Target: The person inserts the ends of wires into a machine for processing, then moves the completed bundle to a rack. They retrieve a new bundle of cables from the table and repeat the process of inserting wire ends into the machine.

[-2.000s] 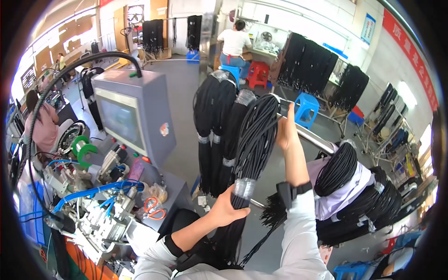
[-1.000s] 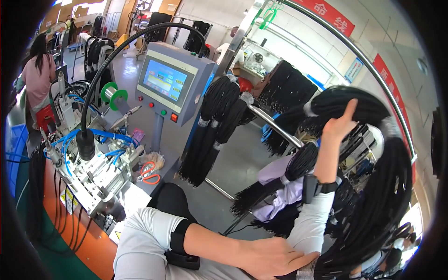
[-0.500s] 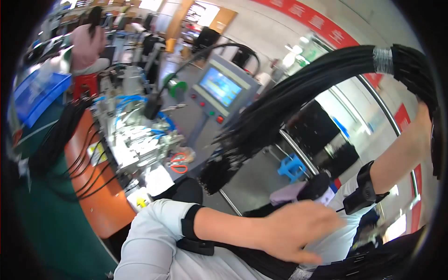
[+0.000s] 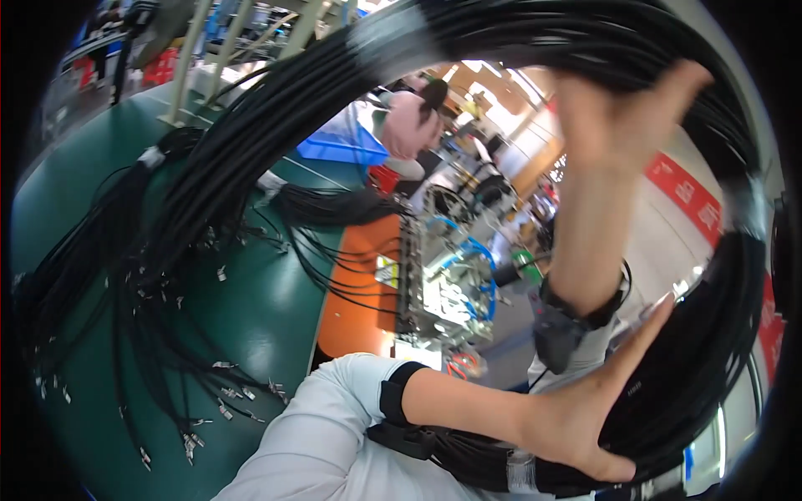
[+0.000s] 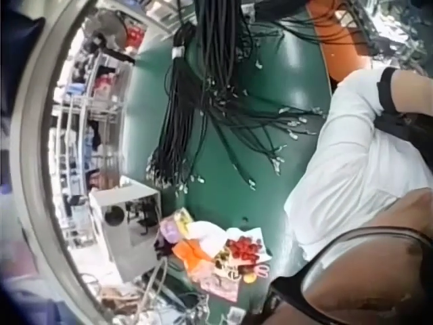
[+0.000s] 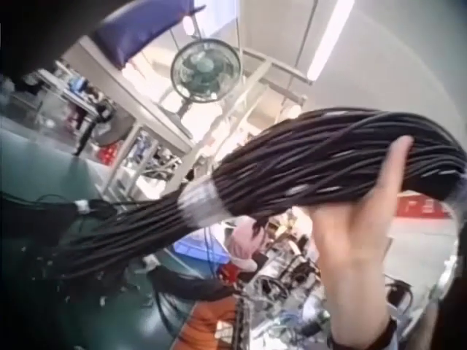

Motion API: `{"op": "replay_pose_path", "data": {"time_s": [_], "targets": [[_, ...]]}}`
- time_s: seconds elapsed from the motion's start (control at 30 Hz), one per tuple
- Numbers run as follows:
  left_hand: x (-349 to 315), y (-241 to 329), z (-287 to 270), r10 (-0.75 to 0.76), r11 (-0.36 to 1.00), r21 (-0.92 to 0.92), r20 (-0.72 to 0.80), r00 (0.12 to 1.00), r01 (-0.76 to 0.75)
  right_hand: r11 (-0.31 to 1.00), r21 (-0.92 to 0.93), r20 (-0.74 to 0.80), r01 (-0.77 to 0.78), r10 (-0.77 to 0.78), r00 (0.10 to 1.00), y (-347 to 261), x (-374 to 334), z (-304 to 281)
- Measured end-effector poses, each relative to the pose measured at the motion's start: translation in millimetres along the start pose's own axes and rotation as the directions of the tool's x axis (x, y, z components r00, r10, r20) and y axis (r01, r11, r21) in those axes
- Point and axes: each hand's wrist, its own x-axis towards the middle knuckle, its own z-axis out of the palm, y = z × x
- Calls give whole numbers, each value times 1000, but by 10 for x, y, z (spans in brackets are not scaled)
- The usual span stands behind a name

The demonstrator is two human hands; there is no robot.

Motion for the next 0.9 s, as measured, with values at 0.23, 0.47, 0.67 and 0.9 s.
{"op": "replay_pose_path", "data": {"time_s": [0.23, 0.47, 0.67, 0.9], "targets": [[83, 322, -554, 251, 611, 781, -36, 967, -129, 403, -396, 261, -825, 911, 320, 312, -1285, -1407], [476, 693, -1561, 652, -222, 927, 371, 662, -301, -40, 44, 470, -998, 883, -14, -285, -3217, -2190], [877, 1135, -2805, 739, -300, 953, 264, 620, -48, 126, 444, 164, -887, 962, 219, -374, -3171, -1902], [328, 1534, -4477, 807, -272, 731, -182, 562, 626, 237, 204, -145, -950, 967, 210, -67, -2655, -1844]]}}
